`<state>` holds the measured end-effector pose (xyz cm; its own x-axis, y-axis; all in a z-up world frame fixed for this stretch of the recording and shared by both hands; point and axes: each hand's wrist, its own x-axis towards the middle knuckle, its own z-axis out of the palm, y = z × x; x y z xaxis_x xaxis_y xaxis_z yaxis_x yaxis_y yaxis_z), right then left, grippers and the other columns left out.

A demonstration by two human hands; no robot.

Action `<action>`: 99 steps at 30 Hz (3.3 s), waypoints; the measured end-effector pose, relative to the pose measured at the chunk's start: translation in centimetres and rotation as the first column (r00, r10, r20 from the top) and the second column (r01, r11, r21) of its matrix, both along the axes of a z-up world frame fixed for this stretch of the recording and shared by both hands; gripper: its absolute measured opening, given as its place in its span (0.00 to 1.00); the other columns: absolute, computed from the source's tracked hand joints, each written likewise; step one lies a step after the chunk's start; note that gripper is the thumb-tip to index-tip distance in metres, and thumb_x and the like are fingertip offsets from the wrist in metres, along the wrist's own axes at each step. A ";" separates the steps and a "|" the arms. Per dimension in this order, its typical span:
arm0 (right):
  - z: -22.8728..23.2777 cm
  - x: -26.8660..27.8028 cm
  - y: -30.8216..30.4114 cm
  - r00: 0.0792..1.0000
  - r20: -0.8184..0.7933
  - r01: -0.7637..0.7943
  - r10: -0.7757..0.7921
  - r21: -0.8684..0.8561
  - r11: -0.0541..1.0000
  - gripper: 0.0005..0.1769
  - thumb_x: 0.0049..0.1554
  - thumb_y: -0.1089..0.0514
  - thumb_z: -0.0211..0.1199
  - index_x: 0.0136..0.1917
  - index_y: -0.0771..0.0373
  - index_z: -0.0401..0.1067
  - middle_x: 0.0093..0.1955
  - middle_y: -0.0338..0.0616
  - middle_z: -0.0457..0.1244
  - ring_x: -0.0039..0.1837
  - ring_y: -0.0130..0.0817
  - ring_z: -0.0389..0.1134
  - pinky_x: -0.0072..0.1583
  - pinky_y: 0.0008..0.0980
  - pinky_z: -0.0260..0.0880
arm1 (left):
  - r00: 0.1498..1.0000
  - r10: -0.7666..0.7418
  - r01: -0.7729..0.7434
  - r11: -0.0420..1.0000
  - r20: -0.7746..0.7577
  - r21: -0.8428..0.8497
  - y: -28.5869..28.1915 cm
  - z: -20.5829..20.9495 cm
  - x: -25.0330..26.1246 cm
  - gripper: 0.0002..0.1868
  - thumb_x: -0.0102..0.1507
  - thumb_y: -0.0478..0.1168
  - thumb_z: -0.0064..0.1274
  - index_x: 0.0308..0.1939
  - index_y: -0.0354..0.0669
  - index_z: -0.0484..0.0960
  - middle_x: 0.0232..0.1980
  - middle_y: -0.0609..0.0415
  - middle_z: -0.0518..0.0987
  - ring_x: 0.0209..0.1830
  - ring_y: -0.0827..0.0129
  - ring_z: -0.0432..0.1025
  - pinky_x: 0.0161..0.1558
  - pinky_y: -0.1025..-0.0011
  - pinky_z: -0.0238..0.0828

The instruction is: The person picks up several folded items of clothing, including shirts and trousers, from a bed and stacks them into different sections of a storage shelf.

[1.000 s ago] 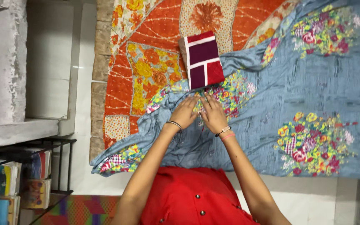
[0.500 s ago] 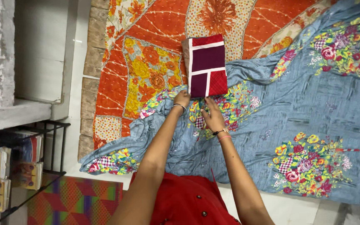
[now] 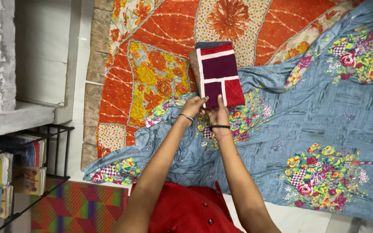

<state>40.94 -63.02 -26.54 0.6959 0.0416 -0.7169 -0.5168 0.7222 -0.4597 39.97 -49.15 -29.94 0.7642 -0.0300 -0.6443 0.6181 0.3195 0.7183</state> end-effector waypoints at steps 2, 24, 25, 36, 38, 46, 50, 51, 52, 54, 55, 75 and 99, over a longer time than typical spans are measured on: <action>-0.7 0.6 -0.1 0.991 0.023 0.129 -0.129 -0.023 0.991 0.16 0.62 0.59 0.58 0.61 0.69 0.67 0.56 0.51 0.68 0.55 0.44 0.71 0.59 0.48 0.74 | 0.999 -0.041 0.041 0.999 -0.007 0.027 -0.2 0.6 -0.7 0.16 0.67 0.48 0.58 0.34 0.39 0.78 0.26 0.57 0.76 0.22 0.75 0.70 0.28 0.75 0.68; 9.5 -12.1 -7.2 0.761 0.245 -0.569 0.601 -0.193 0.799 0.28 0.56 0.70 0.60 0.70 0.68 0.66 0.68 0.46 0.65 0.67 0.37 0.68 0.69 0.39 0.66 | 0.939 0.310 -0.342 0.813 -0.147 -0.470 14.6 5.7 -16.2 0.46 0.64 0.69 0.45 0.71 0.36 0.66 0.61 0.46 0.79 0.61 0.57 0.75 0.61 0.54 0.72; 9.8 -12.5 -7.1 0.723 0.239 -0.605 0.649 -0.234 0.761 0.28 0.55 0.70 0.60 0.69 0.67 0.66 0.68 0.45 0.66 0.67 0.35 0.68 0.69 0.38 0.65 | 0.971 0.234 -0.237 0.909 -0.050 -0.343 15.4 5.6 -17.2 0.44 0.64 0.66 0.48 0.72 0.35 0.68 0.62 0.49 0.79 0.61 0.62 0.74 0.62 0.58 0.71; 11.6 -14.6 1.8 0.513 0.287 -0.642 0.809 -0.497 0.584 0.23 0.57 0.69 0.61 0.66 0.67 0.69 0.63 0.45 0.69 0.63 0.33 0.69 0.67 0.35 0.67 | 0.930 0.093 -0.254 0.861 0.356 0.440 19.4 8.9 -28.4 0.35 0.63 0.43 0.61 0.70 0.33 0.66 0.64 0.46 0.77 0.62 0.65 0.71 0.64 0.68 0.67; 12.3 -15.3 4.3 0.499 0.324 -0.621 0.804 -0.514 0.592 0.23 0.58 0.70 0.60 0.67 0.66 0.69 0.64 0.44 0.68 0.64 0.32 0.69 0.67 0.34 0.67 | 0.895 0.116 -0.339 0.805 0.431 0.487 20.5 9.3 -30.5 0.34 0.65 0.43 0.60 0.70 0.31 0.66 0.63 0.45 0.77 0.63 0.65 0.71 0.65 0.68 0.67; 14.2 -19.4 16.7 0.411 0.399 -0.594 0.820 -0.565 0.573 0.25 0.59 0.71 0.59 0.70 0.67 0.68 0.66 0.44 0.67 0.66 0.32 0.68 0.69 0.35 0.65 | 0.846 0.231 -0.496 0.669 0.480 0.553 28.1 13.9 -38.8 0.30 0.66 0.42 0.57 0.69 0.34 0.68 0.58 0.40 0.82 0.58 0.60 0.77 0.60 0.65 0.72; 14.3 -23.5 24.6 0.402 0.410 -0.581 0.819 -0.577 0.574 0.26 0.58 0.72 0.59 0.70 0.67 0.68 0.66 0.44 0.67 0.66 0.32 0.68 0.69 0.34 0.65 | 0.860 0.260 -0.495 0.631 0.439 0.597 35.1 17.5 -44.0 0.30 0.66 0.42 0.56 0.70 0.37 0.67 0.56 0.39 0.82 0.57 0.57 0.78 0.58 0.64 0.73; 14.1 -24.4 26.7 0.377 0.441 -0.566 0.815 -0.587 0.579 0.25 0.58 0.72 0.59 0.69 0.68 0.68 0.67 0.44 0.67 0.67 0.32 0.67 0.70 0.34 0.64 | 0.860 0.282 -0.500 0.628 0.425 0.596 36.6 18.3 -45.2 0.30 0.66 0.42 0.56 0.70 0.38 0.67 0.55 0.40 0.83 0.56 0.57 0.79 0.57 0.64 0.73; 13.9 -25.5 28.6 0.351 0.464 -0.557 0.813 -0.595 0.580 0.25 0.58 0.73 0.59 0.69 0.69 0.68 0.68 0.44 0.66 0.68 0.32 0.66 0.71 0.33 0.63 | 0.857 0.287 -0.507 0.614 0.427 0.605 38.2 19.0 -46.4 0.29 0.66 0.42 0.55 0.70 0.38 0.67 0.55 0.40 0.83 0.56 0.57 0.80 0.56 0.65 0.74; 13.9 -27.2 32.5 0.341 0.472 -0.585 0.813 -0.570 0.577 0.24 0.59 0.72 0.59 0.69 0.68 0.68 0.68 0.45 0.66 0.68 0.32 0.67 0.71 0.33 0.63 | 0.851 0.298 -0.522 0.581 0.433 0.625 41.8 20.5 -48.6 0.29 0.66 0.42 0.55 0.69 0.38 0.67 0.54 0.41 0.84 0.54 0.57 0.81 0.55 0.65 0.75; 14.1 -28.0 34.5 0.335 0.478 -0.600 0.812 -0.556 0.574 0.24 0.59 0.72 0.59 0.69 0.68 0.68 0.67 0.45 0.67 0.68 0.32 0.67 0.71 0.33 0.63 | 0.836 0.307 -0.545 0.561 0.455 0.623 43.0 21.4 -49.6 0.28 0.66 0.41 0.55 0.69 0.38 0.68 0.54 0.40 0.84 0.55 0.57 0.80 0.55 0.65 0.75; 20.2 -29.2 55.5 0.224 0.479 -0.643 0.849 -0.582 0.498 0.21 0.61 0.72 0.58 0.68 0.71 0.68 0.64 0.46 0.68 0.64 0.32 0.69 0.67 0.32 0.68 | 0.793 0.312 -0.609 0.420 0.522 0.674 60.5 25.6 -53.6 0.26 0.69 0.44 0.52 0.69 0.38 0.68 0.45 0.39 0.85 0.46 0.51 0.82 0.46 0.62 0.76; 25.2 -18.7 72.0 0.072 0.429 -0.069 0.901 -0.899 0.433 0.18 0.58 0.69 0.61 0.62 0.69 0.73 0.54 0.50 0.71 0.57 0.31 0.71 0.61 0.31 0.69 | 0.711 0.291 -0.698 0.407 0.640 0.589 75.0 30.0 -41.8 0.16 0.68 0.45 0.56 0.49 0.35 0.74 0.41 0.41 0.85 0.39 0.56 0.82 0.40 0.64 0.75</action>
